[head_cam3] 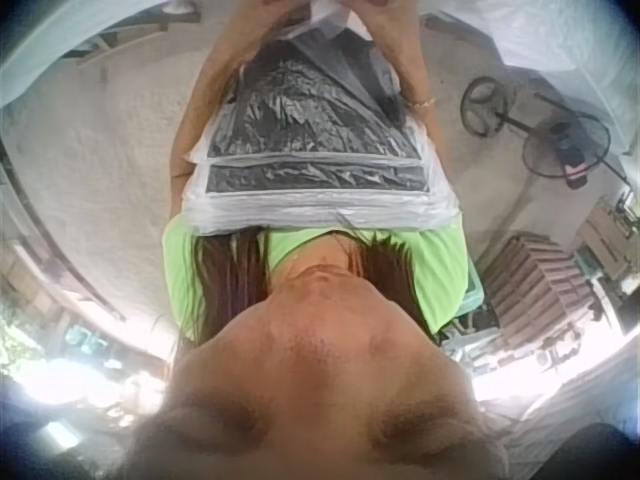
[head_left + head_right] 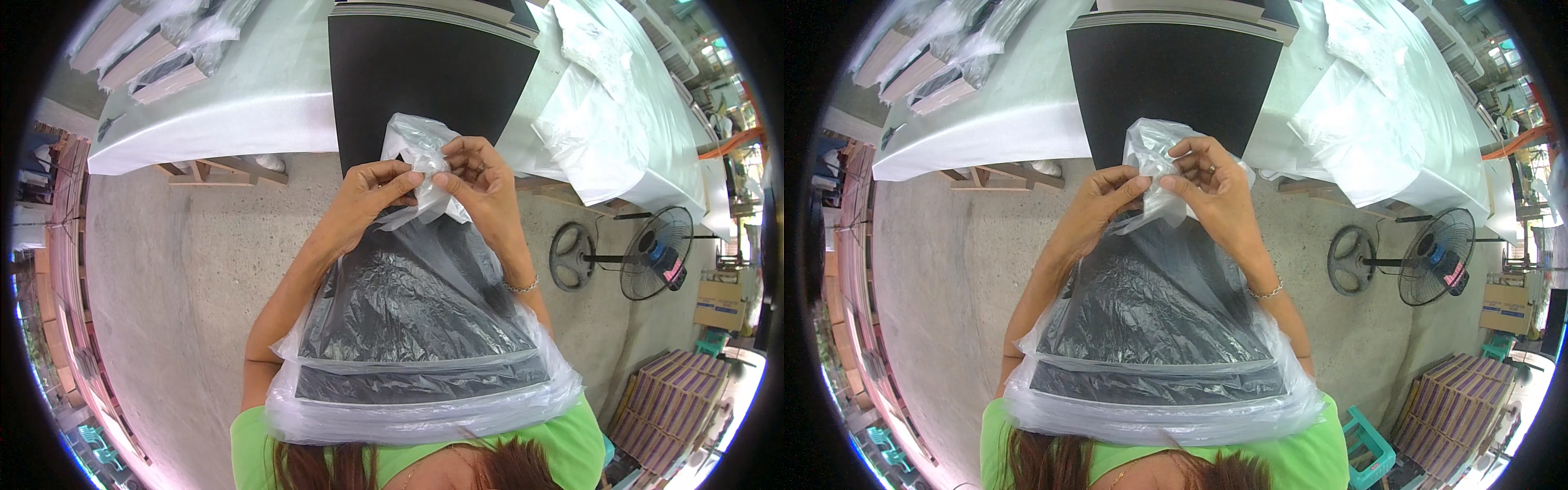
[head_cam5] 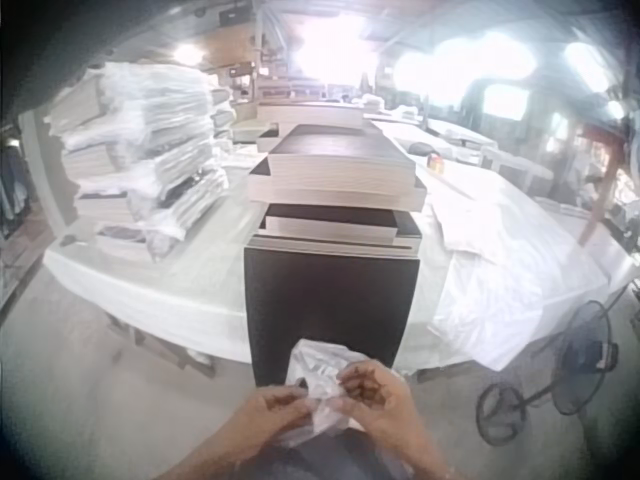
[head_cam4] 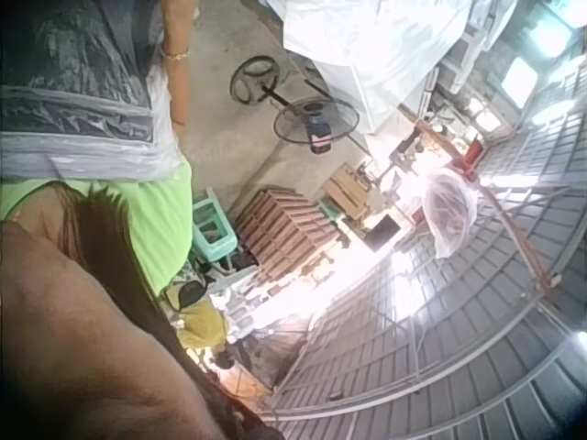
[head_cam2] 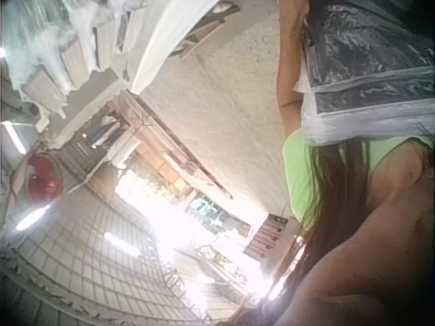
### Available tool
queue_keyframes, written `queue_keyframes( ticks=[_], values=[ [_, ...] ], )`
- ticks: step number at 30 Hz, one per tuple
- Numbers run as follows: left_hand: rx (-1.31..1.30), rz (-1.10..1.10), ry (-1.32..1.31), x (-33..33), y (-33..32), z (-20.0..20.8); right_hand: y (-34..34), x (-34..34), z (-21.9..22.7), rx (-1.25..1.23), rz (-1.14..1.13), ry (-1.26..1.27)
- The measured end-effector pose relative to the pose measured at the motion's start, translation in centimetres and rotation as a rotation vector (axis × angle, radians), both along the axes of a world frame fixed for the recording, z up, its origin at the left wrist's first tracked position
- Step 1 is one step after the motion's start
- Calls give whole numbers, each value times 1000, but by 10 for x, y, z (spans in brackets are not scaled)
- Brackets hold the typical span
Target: The person places items into plastic sleeves by hand, picking up each sleeve and sliding it over an item before placing it on a stack.
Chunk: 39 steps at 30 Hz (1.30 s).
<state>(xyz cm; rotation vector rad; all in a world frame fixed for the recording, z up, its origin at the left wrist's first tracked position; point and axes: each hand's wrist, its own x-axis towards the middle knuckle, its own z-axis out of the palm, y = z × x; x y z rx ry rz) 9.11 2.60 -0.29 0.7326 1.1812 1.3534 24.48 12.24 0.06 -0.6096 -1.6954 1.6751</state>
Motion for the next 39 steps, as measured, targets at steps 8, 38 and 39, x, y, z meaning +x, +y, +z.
queue_keyframes(
  ticks=[8,38,39],
  values=[
    [14,-14,58,-5,0,-8,-10,-8,7,336,53,-128],
    [-52,-90,-340,-30,14,20,57,90,25,321,-480,-457],
    [-52,-70,-283,-27,13,20,48,62,26,562,-355,-369]
  ],
)
